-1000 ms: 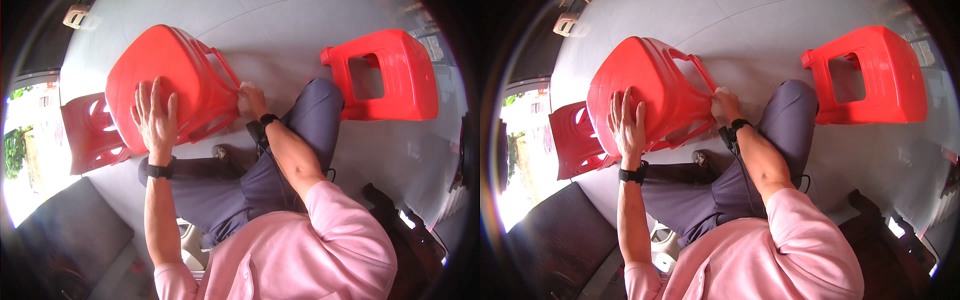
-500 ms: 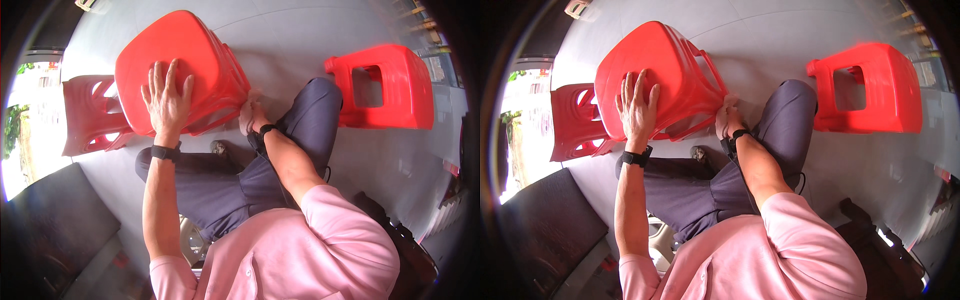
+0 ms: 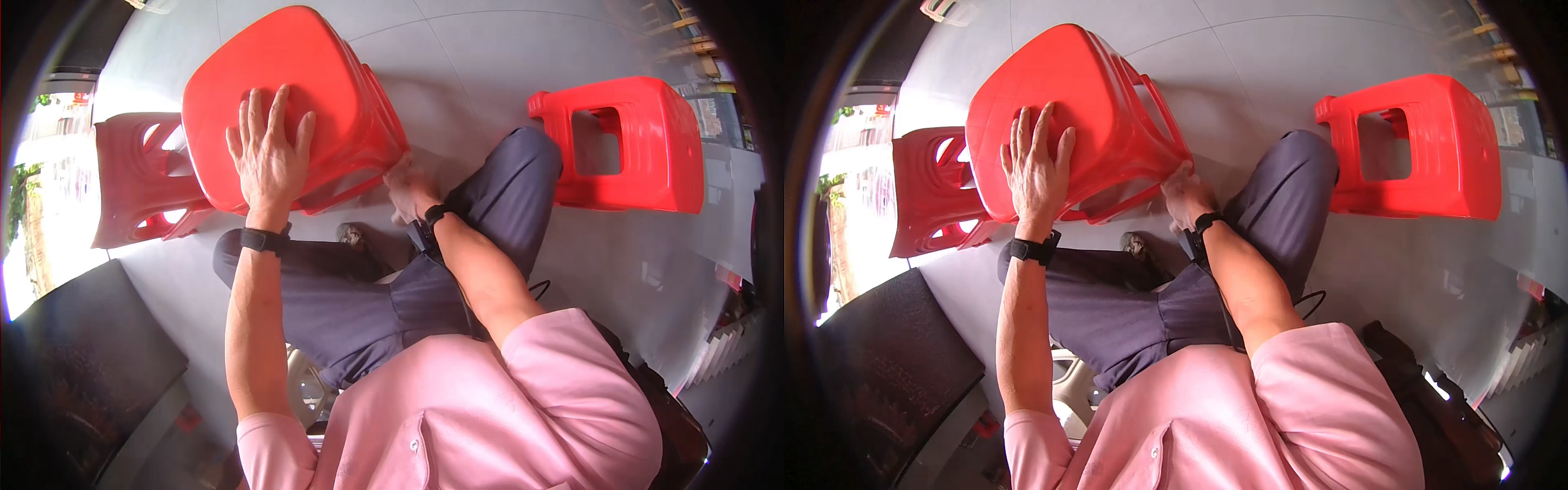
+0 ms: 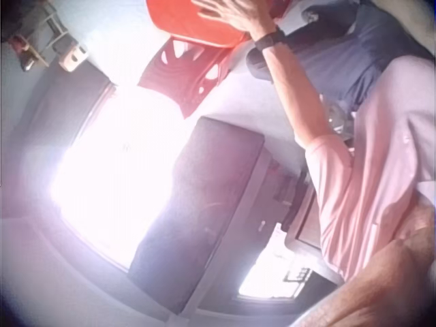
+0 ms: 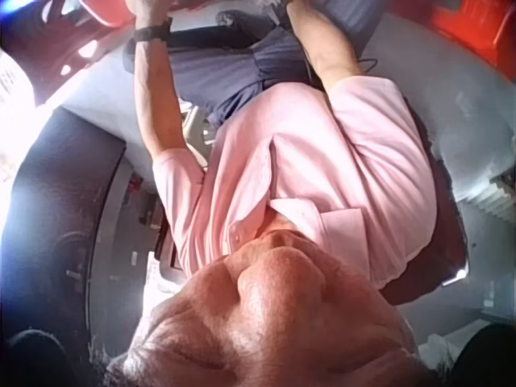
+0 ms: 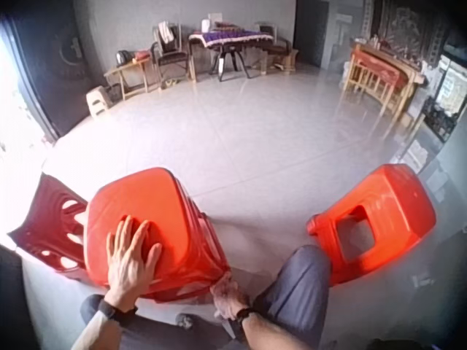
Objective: Cleaning and wiping down red plastic stools with a white cloth.
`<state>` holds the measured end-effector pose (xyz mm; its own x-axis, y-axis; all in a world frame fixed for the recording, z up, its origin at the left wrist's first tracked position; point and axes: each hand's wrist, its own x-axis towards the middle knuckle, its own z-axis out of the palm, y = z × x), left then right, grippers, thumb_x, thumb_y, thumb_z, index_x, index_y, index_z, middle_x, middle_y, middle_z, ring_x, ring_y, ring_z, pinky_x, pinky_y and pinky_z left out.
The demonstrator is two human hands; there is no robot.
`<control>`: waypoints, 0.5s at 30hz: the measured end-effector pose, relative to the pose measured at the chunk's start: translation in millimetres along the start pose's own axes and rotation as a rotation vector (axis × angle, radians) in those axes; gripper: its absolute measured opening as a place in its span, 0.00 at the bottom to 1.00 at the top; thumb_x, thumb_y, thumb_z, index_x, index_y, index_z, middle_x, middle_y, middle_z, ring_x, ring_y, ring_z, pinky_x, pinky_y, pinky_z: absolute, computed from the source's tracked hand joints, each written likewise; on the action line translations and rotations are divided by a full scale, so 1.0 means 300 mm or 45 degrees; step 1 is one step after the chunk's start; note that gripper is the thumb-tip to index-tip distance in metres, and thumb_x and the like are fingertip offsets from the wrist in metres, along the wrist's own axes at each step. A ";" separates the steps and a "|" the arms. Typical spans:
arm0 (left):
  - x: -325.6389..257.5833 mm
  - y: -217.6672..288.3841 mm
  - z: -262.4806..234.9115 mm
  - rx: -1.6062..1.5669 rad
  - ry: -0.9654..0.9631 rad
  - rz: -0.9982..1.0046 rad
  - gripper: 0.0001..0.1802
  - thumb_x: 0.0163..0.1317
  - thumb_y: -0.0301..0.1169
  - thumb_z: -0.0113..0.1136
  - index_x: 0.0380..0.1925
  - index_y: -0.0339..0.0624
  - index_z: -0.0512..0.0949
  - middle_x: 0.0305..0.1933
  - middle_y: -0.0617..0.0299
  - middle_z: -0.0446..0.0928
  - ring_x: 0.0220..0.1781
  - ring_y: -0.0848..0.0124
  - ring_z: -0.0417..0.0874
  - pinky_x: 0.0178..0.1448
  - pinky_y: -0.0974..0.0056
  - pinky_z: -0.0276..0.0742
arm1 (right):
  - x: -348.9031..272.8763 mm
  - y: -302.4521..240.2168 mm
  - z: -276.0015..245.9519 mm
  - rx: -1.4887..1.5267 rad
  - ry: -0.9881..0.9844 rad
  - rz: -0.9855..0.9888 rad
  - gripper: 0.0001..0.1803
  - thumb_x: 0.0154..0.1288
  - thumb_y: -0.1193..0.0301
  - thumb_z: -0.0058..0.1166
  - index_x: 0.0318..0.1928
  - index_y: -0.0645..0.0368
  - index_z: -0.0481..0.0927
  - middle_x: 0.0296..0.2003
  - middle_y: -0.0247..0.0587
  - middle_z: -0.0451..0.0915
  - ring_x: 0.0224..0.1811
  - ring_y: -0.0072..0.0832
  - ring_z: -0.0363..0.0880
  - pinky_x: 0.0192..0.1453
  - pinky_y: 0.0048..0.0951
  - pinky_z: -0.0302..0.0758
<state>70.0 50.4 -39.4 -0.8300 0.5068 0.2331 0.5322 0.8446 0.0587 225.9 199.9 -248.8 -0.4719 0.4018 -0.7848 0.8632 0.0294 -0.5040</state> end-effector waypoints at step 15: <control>0.020 0.053 0.011 -0.051 0.051 0.037 0.33 0.79 0.59 0.55 0.79 0.64 0.72 0.86 0.50 0.63 0.88 0.51 0.60 0.88 0.37 0.50 | 0.056 0.021 0.177 0.716 0.626 -0.322 0.23 0.72 0.74 0.55 0.65 0.64 0.69 0.50 0.51 0.82 0.50 0.41 0.83 0.47 0.33 0.83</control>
<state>72.9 67.3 -40.3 -0.8072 0.5227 0.2742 0.5626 0.8218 0.0897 213.7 158.2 -284.2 -0.3949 0.8073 -0.4386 0.4578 -0.2410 -0.8558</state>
